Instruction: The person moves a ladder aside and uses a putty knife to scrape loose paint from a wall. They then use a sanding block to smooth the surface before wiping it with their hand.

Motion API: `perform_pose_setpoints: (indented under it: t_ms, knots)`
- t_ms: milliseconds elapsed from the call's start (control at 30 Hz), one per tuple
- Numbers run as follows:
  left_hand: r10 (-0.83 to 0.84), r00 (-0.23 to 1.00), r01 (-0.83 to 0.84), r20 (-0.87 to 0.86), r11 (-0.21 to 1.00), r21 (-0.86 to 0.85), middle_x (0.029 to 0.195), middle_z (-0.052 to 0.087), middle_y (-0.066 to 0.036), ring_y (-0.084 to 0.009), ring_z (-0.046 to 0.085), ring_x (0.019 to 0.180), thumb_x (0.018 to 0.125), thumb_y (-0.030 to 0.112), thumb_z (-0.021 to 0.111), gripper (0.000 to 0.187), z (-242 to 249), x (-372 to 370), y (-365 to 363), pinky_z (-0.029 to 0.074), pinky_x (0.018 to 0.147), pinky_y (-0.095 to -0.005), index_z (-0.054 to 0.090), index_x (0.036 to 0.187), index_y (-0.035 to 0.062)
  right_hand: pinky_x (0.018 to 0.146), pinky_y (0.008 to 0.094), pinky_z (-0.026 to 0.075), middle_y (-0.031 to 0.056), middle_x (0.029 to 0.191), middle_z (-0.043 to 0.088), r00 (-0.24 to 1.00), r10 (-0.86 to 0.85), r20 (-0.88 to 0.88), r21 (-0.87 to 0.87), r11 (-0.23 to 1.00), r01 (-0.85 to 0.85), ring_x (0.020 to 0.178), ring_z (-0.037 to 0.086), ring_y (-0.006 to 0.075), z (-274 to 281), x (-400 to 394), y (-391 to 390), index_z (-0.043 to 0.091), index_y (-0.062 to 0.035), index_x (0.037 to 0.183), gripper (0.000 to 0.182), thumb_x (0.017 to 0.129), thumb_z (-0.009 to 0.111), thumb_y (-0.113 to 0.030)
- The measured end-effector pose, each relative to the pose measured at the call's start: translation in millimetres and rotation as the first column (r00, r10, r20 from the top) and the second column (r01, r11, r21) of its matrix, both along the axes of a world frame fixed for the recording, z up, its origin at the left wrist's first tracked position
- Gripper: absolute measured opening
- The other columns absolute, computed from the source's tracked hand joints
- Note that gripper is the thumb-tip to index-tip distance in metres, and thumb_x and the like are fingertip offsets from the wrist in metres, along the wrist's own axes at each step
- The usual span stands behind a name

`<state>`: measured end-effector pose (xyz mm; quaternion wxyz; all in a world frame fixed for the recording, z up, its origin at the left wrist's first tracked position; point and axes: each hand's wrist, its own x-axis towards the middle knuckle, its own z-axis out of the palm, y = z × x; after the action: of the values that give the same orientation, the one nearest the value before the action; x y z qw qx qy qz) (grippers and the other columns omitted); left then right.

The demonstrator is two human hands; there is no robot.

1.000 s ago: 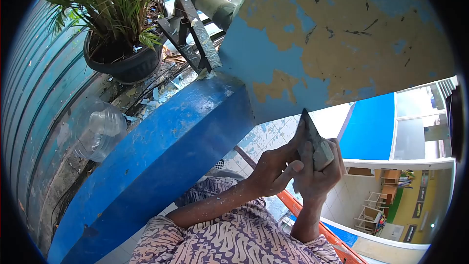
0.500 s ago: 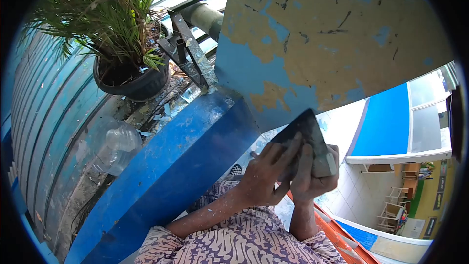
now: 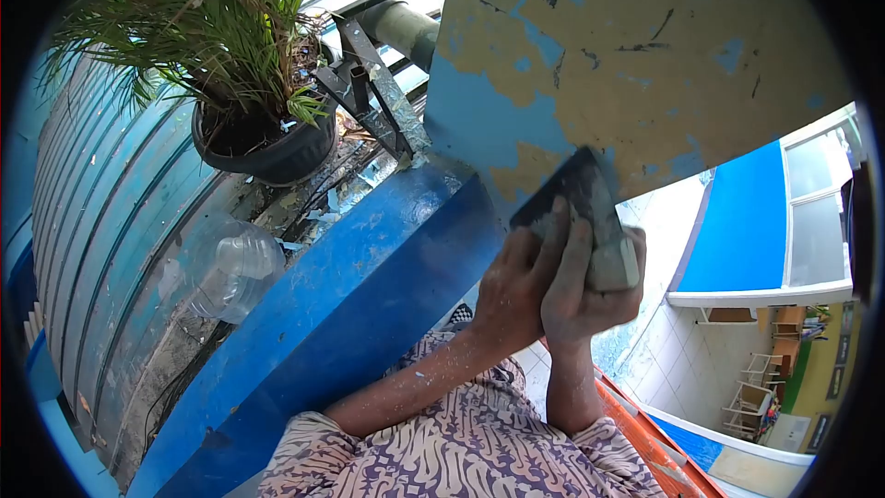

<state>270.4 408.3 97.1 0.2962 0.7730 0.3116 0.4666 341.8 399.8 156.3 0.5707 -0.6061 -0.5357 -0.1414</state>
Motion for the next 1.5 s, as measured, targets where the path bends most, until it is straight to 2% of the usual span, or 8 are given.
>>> perform_pose_setpoints:
  t_ms: [367, 800, 900, 967, 1033, 1133, 1333, 1500]
  knots:
    - [0.166, 0.983, -0.180, 0.082, 0.962, 0.205, 0.115, 0.061, -0.020, -0.0270, 0.058, 0.082, 0.082, 0.015, 0.073, 0.075, -1, 11, 6, 0.059, 0.068, -0.0369, 0.047, 0.150, -0.0019, 0.054, 0.0317, 0.043, 0.0139, 0.077, 0.063, 0.999, -0.026, 0.042, 0.083, 0.996, 0.022, 0.066, 0.058, 0.0181, -1, -8, 2, 0.060, 0.0081, 0.091, 0.007, 0.090, 0.066, 0.004]
    - [0.228, 0.972, -0.234, 0.053, 0.957, 0.171, 0.089, 0.050, -0.011, -0.0265, 0.060, 0.081, 0.081, 0.021, 0.075, 0.080, -6, 14, 14, 0.057, 0.064, -0.0362, 0.046, 0.151, -0.0030, 0.053, 0.0282, 0.043, 0.0135, 0.076, 0.062, 0.999, 0.012, 0.035, 0.004, 1.000, -0.012, 0.064, 0.060, 0.0155, 10, -9, 11, 0.061, 0.0088, 0.093, 0.012, 0.090, 0.069, 0.001]
    - [0.291, 0.955, -0.297, 0.063, 0.918, 0.264, 0.093, 0.053, -0.012, -0.0265, 0.060, 0.079, 0.080, 0.021, 0.076, 0.081, -2, 15, 20, 0.058, 0.063, -0.0362, 0.046, 0.151, -0.0025, 0.055, 0.0288, 0.047, 0.0130, 0.078, 0.064, 1.000, 0.012, 0.023, 0.010, 1.000, -0.012, 0.066, 0.063, 0.0162, 7, -9, 17, 0.062, 0.0085, 0.095, 0.013, 0.090, 0.070, -0.001]
    - [0.262, 0.964, -0.256, -0.048, 0.962, 0.096, 0.139, 0.058, -0.030, -0.0312, 0.068, 0.085, 0.086, 0.017, 0.074, 0.057, 16, 7, 24, 0.061, 0.062, -0.0353, 0.056, 0.133, -0.0091, 0.062, 0.0278, 0.050, 0.0106, 0.083, 0.067, 0.996, 0.001, -0.089, 0.005, 1.000, 0.000, 0.075, 0.066, 0.0168, 14, -15, 29, 0.064, 0.0095, 0.095, 0.012, 0.092, 0.067, -0.002]
    - [0.253, 0.968, -0.252, -0.005, 0.967, 0.033, 0.139, 0.059, -0.030, -0.0309, 0.068, 0.085, 0.085, 0.014, 0.073, 0.055, 12, 7, 24, 0.061, 0.061, -0.0354, 0.057, 0.133, -0.0092, 0.063, 0.0277, 0.050, 0.0104, 0.083, 0.067, 0.996, -0.013, -0.084, 0.009, 1.000, 0.014, 0.075, 0.065, 0.0161, 19, -19, 25, 0.063, 0.0084, 0.093, 0.013, 0.092, 0.068, -0.004]
    - [0.273, 0.962, -0.268, 0.001, 0.944, 0.195, 0.088, 0.051, -0.010, -0.0251, 0.062, 0.078, 0.079, 0.018, 0.075, 0.081, 2, 8, 15, 0.056, 0.056, -0.0345, 0.045, 0.152, -0.0022, 0.061, 0.0279, 0.049, 0.0091, 0.082, 0.067, 0.998, -0.039, -0.055, -0.070, 0.997, 0.035, 0.073, 0.064, 0.0151, 17, -19, 13, 0.060, 0.0065, 0.091, 0.014, 0.092, 0.068, -0.005]
    - [0.205, 0.978, -0.206, 0.032, 0.979, 0.007, 0.087, 0.051, -0.010, -0.0236, 0.061, 0.073, 0.080, 0.019, 0.074, 0.082, 7, 6, 11, 0.055, 0.054, -0.0332, 0.043, 0.154, -0.0017, 0.061, 0.0271, 0.048, 0.0091, 0.083, 0.065, 0.999, -0.040, -0.029, -0.078, 0.996, 0.038, 0.074, 0.063, 0.0146, 10, -15, 11, 0.060, 0.0071, 0.092, 0.013, 0.091, 0.068, -0.003]
    - [0.218, 0.975, -0.221, 0.044, 0.971, 0.090, 0.086, 0.049, -0.009, -0.0230, 0.061, 0.072, 0.082, 0.021, 0.075, 0.083, -14, 18, 2, 0.054, 0.052, -0.0333, 0.042, 0.155, -0.0017, 0.062, 0.0271, 0.048, 0.0094, 0.084, 0.064, 1.000, -0.012, -0.028, -0.076, 0.997, 0.010, 0.074, 0.063, 0.0141, 6, -8, -5, 0.060, 0.0074, 0.094, 0.013, 0.091, 0.068, -0.003]
